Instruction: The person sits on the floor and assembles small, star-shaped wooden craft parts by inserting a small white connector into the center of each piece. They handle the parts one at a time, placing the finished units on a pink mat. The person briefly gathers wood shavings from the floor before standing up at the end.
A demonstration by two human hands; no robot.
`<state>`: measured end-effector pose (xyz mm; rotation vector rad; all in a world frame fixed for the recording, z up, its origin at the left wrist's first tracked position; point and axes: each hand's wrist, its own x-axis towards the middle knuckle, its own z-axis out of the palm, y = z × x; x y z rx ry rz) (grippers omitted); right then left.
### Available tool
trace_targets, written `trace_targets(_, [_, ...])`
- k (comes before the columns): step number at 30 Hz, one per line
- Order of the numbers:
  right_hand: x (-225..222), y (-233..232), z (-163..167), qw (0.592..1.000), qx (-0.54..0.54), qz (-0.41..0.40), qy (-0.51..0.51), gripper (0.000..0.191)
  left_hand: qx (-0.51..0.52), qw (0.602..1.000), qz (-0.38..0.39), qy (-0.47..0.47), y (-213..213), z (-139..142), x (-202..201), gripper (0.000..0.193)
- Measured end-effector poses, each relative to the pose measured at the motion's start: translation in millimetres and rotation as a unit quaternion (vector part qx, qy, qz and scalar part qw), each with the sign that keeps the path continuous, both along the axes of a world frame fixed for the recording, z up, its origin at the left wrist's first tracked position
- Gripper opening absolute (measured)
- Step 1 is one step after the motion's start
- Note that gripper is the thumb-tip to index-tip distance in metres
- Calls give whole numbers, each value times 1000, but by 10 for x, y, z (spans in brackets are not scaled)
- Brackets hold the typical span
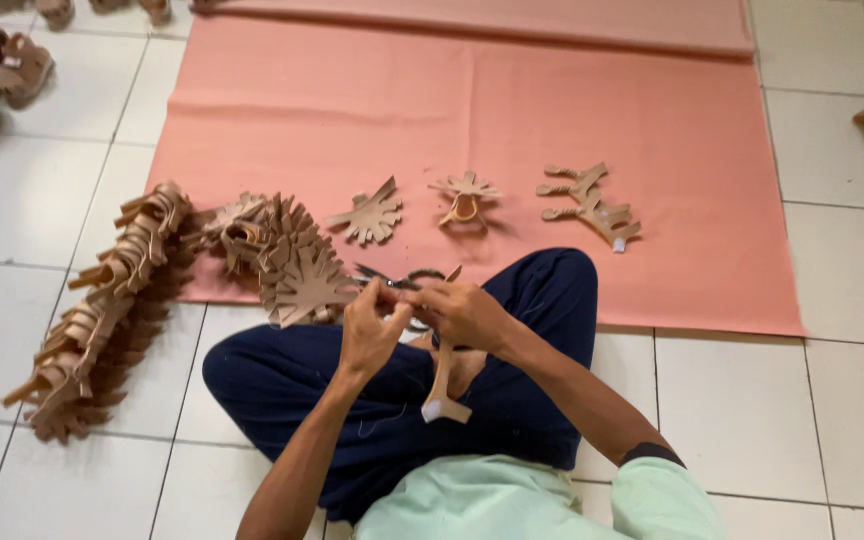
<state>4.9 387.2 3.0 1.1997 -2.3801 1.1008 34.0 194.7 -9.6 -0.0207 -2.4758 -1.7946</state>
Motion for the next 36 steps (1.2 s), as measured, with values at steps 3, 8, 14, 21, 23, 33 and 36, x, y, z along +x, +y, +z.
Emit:
trace_targets(3, [61,-73,-41,996,-65,-54,-12,26,73,997,15,-2,23,-12,-40,13])
trace_targets(8, [50,-93,13,976,-132,-138,-103,39,296,955,-28,-20,155,15,-53,23])
trace_targets(14, [74,-105,108,962,-191,-117,-159,30,270,962,8,30,69,137,-33,25])
trace_targets(21, [67,-84,215,971,-175,-48,-156,37,195,980,8,43,35,323,16,20])
trace_targets(23, [77,-85,248,977,-157,-45,-140,37,139,989,-8,54,18,372,36,21])
trace_targets(33, [102,-191,307,969,-129,-118,-177,27,-90,962,59,249,179,287,127,14])
trace_targets(36, [72,-202,282,966,-145,-121,-178,23,-84,958,58,267,199,234,136,14])
